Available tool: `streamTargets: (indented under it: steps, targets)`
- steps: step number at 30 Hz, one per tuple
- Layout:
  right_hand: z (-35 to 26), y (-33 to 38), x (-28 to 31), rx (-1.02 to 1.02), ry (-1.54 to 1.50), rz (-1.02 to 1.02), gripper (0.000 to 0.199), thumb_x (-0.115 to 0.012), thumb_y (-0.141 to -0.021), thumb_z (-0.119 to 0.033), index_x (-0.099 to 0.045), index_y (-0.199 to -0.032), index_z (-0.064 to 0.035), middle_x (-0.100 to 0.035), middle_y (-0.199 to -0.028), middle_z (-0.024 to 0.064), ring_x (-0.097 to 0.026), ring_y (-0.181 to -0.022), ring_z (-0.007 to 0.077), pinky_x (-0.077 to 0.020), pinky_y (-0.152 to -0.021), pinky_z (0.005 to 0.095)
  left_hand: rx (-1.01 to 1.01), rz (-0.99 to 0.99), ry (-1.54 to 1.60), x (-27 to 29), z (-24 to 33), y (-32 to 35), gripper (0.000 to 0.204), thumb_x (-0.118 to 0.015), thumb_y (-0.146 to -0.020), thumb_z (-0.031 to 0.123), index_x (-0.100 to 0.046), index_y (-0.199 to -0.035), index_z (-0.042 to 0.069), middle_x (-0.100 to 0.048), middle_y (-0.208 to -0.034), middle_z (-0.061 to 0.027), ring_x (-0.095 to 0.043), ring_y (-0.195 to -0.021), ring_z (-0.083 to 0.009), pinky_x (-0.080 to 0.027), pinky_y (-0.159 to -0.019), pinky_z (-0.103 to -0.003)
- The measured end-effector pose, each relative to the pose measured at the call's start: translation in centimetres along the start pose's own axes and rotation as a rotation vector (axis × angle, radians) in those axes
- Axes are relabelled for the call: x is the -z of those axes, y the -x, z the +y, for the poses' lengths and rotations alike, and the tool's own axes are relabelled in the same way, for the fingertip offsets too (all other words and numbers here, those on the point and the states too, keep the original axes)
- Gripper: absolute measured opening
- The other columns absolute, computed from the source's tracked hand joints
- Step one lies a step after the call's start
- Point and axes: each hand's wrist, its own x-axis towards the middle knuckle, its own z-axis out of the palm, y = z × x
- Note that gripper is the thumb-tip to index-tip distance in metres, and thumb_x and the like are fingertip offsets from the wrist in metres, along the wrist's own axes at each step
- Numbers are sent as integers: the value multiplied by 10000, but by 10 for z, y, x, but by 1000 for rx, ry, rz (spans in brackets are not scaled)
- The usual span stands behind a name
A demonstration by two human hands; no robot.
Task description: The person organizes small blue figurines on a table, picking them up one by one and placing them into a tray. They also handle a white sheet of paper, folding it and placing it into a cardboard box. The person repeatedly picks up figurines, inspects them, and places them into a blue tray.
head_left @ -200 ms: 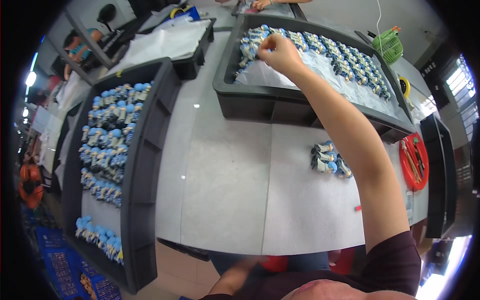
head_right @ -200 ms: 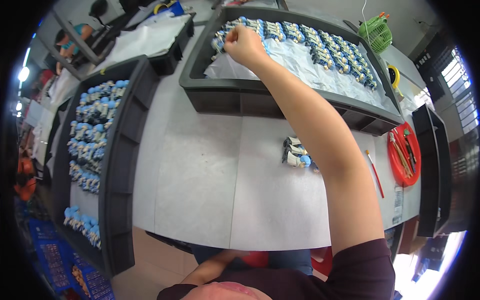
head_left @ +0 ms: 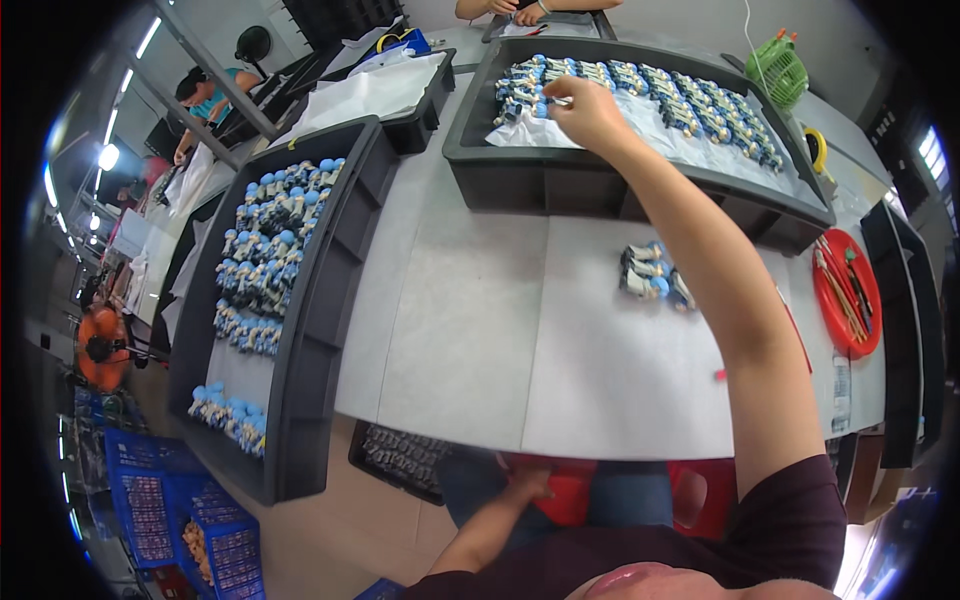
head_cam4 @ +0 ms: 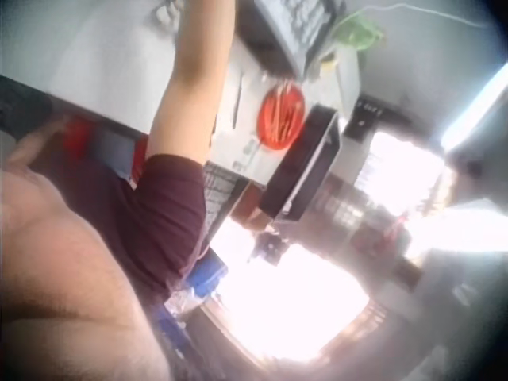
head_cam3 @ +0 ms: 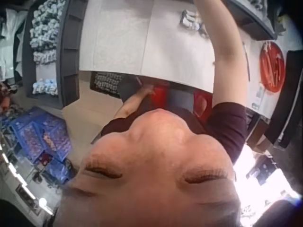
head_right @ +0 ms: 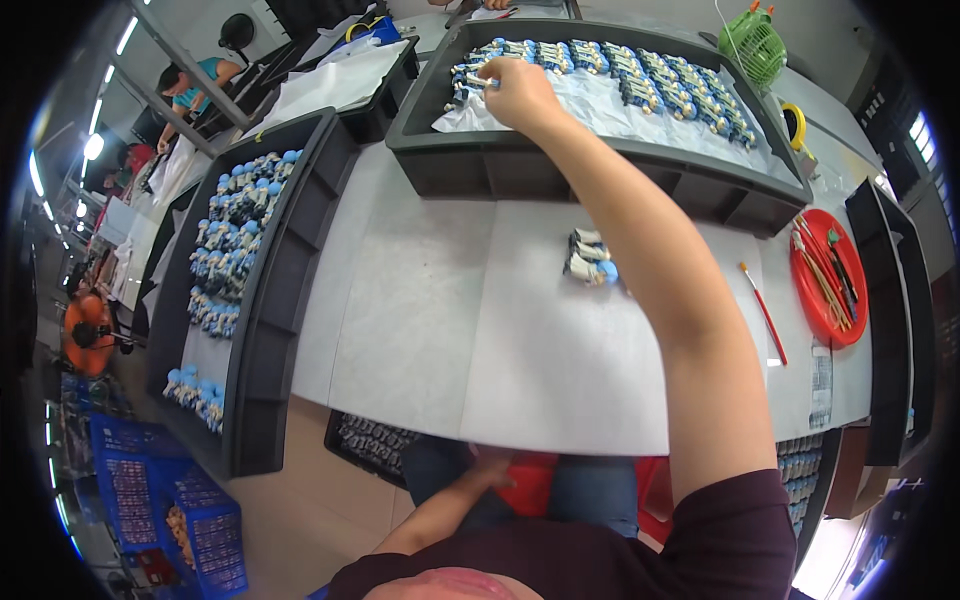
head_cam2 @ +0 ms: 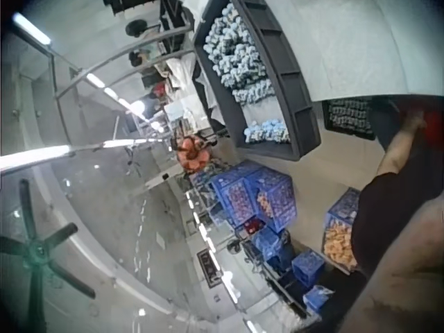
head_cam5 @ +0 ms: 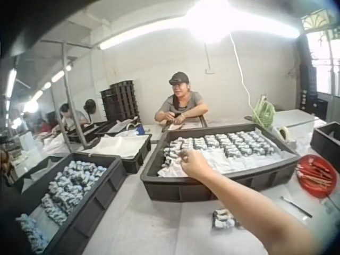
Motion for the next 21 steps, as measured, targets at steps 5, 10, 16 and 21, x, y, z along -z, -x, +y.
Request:
streamTargets:
  steps: [5, 10, 16, 21]
  targets:
    - [-17, 72, 127, 340, 224, 27, 215, -547, -777, -32, -592, -988, -35, -630, -942, 132, -617, -803, 257, -477, -714, 347, 1, 85, 108, 4, 45, 47, 476, -645, -737, 248, -501, -1153, 68, -526, -1142, -147, -487, -1082, -312, -388, -910, -394]
    - [2, 166, 203, 258, 131, -121, 167, -550, -763, -64, -606, -919, -39, -620, -745, 142, -603, -688, 291, -473, -638, 369, -336, 181, 405, 153, 117, 110, 341, -612, -793, 230, -568, -1075, 42, -610, -993, -144, -592, -909, -262, -470, -779, -333]
    - [33, 224, 221, -31, 471, -659, 239, -674, -678, -146, -621, -889, -46, -606, -927, 162, -592, -882, 308, -482, -753, 370, -326, 680, 444, 309, 183, 153, 170, -605, -807, 109, -627, -939, 5, -648, -803, -66, -592, -697, -125, -472, -651, -251]
    - [53, 233, 219, -163, 711, -817, 467, -783, -591, -281, -613, -957, -45, -604, -987, 132, -584, -941, 294, -481, -782, 375, -330, 977, 328, 386, 179, 158, 182, -608, -814, 95, -616, -965, -6, -631, -857, -42, -563, -786, -75, -442, -696, -207]
